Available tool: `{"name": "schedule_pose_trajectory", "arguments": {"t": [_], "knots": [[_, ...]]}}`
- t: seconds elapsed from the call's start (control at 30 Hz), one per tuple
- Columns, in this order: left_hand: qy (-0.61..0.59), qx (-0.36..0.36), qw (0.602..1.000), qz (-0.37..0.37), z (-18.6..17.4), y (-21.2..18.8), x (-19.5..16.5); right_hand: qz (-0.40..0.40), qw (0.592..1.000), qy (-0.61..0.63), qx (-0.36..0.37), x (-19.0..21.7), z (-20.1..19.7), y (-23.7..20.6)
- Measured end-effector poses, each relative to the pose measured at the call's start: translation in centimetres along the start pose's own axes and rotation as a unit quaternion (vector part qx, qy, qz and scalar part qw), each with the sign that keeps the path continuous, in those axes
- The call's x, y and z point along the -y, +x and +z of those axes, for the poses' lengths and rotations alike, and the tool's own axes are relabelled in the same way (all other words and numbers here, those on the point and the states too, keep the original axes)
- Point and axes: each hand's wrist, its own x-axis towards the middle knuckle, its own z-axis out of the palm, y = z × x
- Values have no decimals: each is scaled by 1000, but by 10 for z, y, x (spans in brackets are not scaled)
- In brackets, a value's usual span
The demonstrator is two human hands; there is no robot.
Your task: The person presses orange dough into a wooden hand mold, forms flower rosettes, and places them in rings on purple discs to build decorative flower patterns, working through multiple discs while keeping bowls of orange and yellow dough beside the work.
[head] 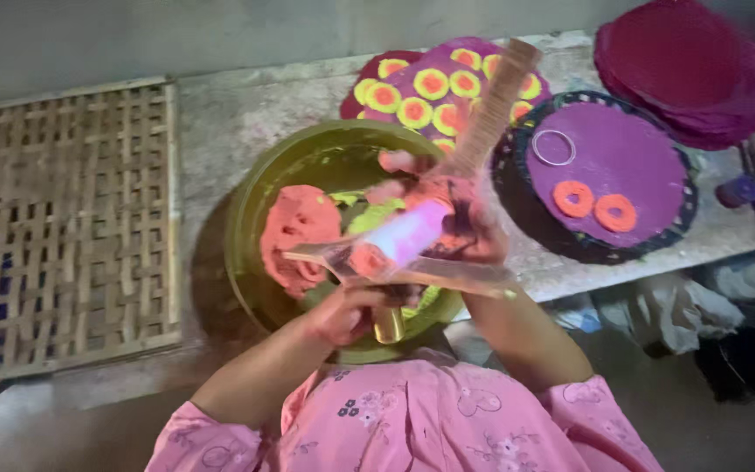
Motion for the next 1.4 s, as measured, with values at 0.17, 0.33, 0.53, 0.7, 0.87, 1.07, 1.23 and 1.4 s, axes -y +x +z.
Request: {"name": "schedule_pose_trajectory", "arguments": {"t": [0.17,0.33,0.53,0.7,0.87,1.07,1.23,1.4], "knots": [[336,2,940,60,61,31,7,-64,945,-305,-100,97,-2,-64],[693,-57,718,44,133,61,26,-137,607,-777,94,148,6,-158],[715,36,697,-36,204,89,87,-211,632,-737,115,175,7,-232],[648,59,758,-37,216,128,119,-192,611,-767,35,207,-3,-262],[629,97,767,81,224,148,113,105,851,-512,-54,248,-25,-282],[716,-107,683,95,200,182,113,288,905,-292,-109,220,-92,-305],[518,-251,788,218,143,254,160,131,883,-356,-276,213,-149,-334],[373,-257,878,155,88,300,206,-46,822,-350,-447,229,-192,-355]]}}
